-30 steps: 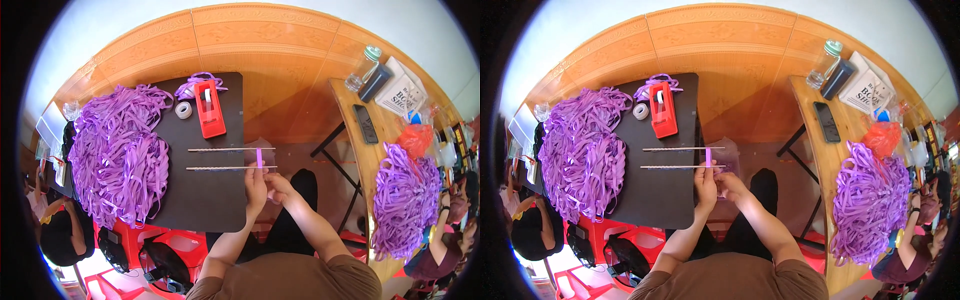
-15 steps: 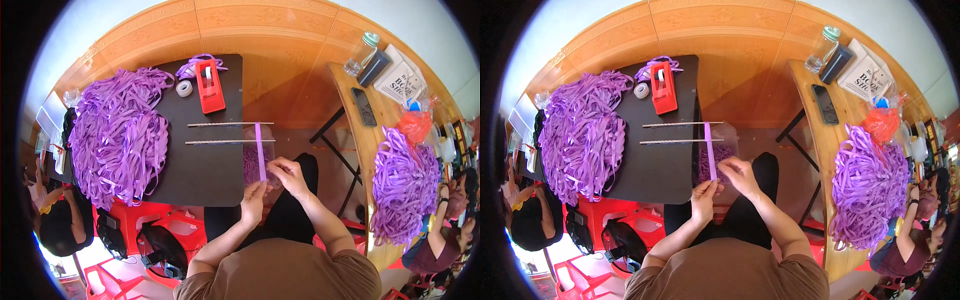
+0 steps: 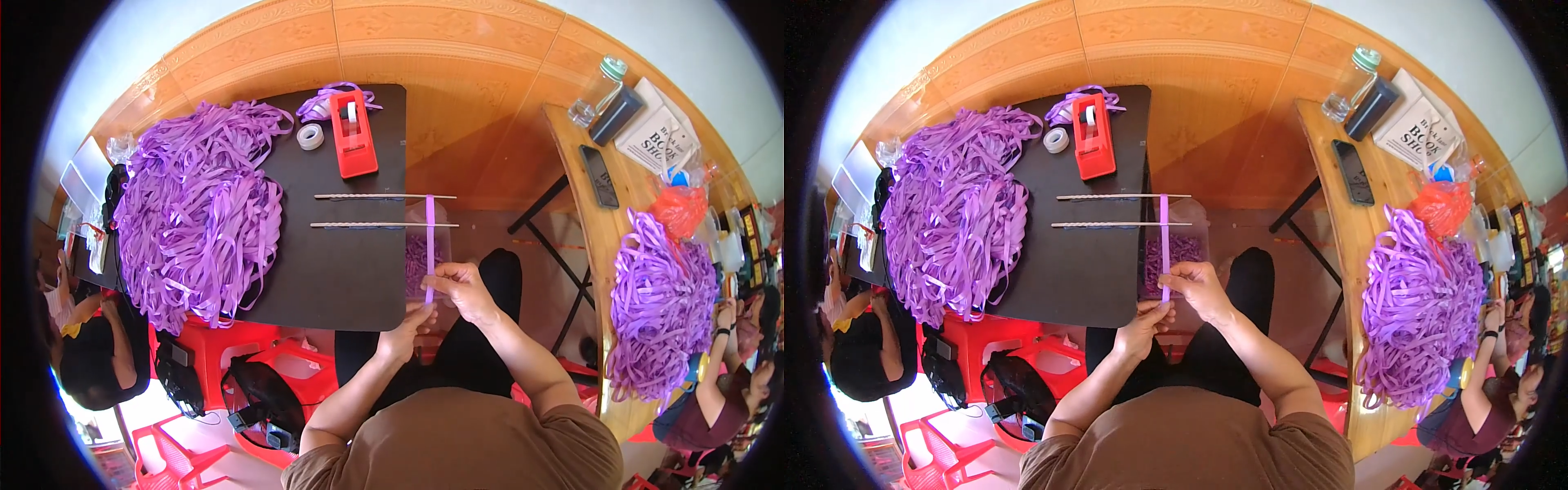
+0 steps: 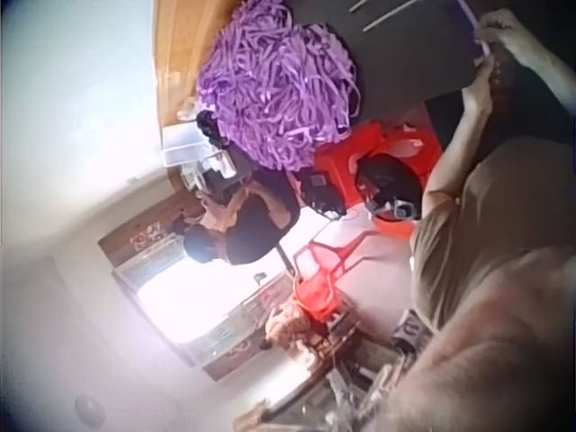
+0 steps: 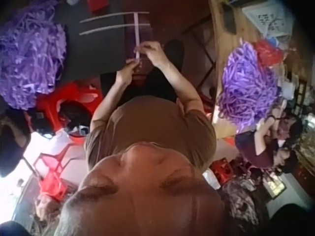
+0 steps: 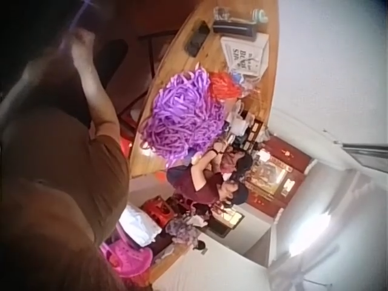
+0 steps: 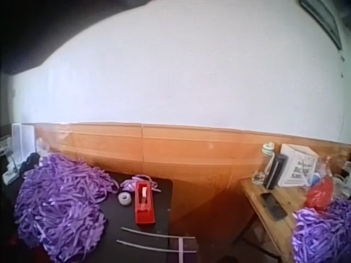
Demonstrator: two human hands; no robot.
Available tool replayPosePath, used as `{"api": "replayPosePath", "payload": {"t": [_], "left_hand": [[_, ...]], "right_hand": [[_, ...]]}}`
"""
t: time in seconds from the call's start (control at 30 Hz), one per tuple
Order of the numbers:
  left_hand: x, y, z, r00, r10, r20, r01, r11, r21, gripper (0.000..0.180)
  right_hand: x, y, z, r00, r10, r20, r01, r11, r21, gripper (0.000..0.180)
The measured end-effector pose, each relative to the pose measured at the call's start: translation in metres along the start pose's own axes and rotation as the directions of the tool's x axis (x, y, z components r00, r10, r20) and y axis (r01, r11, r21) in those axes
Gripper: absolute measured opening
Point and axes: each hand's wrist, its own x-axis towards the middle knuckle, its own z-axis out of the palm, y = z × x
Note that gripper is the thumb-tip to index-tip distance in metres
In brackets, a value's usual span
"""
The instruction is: Wrapping purple ribbon pieces around metal rods and securing them with tape to assemble craft components.
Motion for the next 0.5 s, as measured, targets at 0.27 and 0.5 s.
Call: {"api": "replayPosePath", "payload": {"t": [0.27,0.5], "left_hand": [[-0.011,-0.007,0.006,0.975,0.222,-0.008,-0.222,0.974,-0.047,0.013],[-0.02,-0.003,0.008,0.919,0.39,0.054,-0.393,0.919,0.041,0.008]], "right_hand": [[-0.009,-0.007,-0.013,0.343,-0.747,0.57,0.533,-0.345,-0.773,0.032],[-0.01,-0.008,-0.012,0.163,-0.578,0.8,0.587,-0.595,-0.549,0.026]]}}
